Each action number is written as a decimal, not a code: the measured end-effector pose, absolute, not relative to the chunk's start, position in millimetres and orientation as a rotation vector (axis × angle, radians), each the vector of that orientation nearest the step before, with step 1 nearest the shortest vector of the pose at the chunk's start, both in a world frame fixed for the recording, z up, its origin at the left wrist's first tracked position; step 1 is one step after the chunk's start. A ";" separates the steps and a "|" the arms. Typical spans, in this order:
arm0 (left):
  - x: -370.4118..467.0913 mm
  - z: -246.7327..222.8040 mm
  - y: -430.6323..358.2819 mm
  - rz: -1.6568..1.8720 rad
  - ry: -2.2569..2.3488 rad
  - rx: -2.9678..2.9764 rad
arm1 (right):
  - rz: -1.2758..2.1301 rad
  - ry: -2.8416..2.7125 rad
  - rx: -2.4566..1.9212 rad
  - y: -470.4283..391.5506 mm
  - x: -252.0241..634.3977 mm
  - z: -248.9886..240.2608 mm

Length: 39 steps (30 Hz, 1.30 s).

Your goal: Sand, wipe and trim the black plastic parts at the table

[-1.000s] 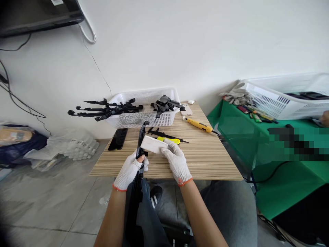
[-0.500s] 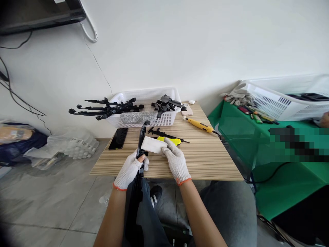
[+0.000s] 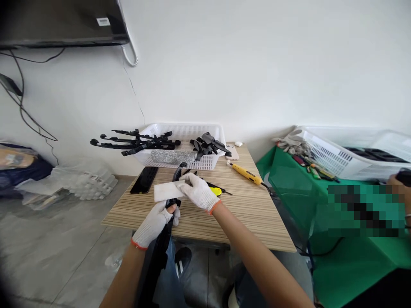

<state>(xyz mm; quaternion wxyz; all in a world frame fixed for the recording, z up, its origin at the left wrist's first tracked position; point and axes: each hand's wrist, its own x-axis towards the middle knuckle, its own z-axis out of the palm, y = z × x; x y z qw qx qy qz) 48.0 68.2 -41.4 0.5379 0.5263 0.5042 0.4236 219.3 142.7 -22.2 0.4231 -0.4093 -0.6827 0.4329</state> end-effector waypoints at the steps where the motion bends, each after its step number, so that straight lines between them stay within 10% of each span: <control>1: 48.6 -40.7 68.0 1.012 1.213 1.257 | 1.064 -1.700 -0.996 149.1 212.4 -22.5; 39: 54.9 -34.3 60.0 1.080 1.233 1.082 | 1.362 -1.468 -0.947 148.2 201.8 -47.7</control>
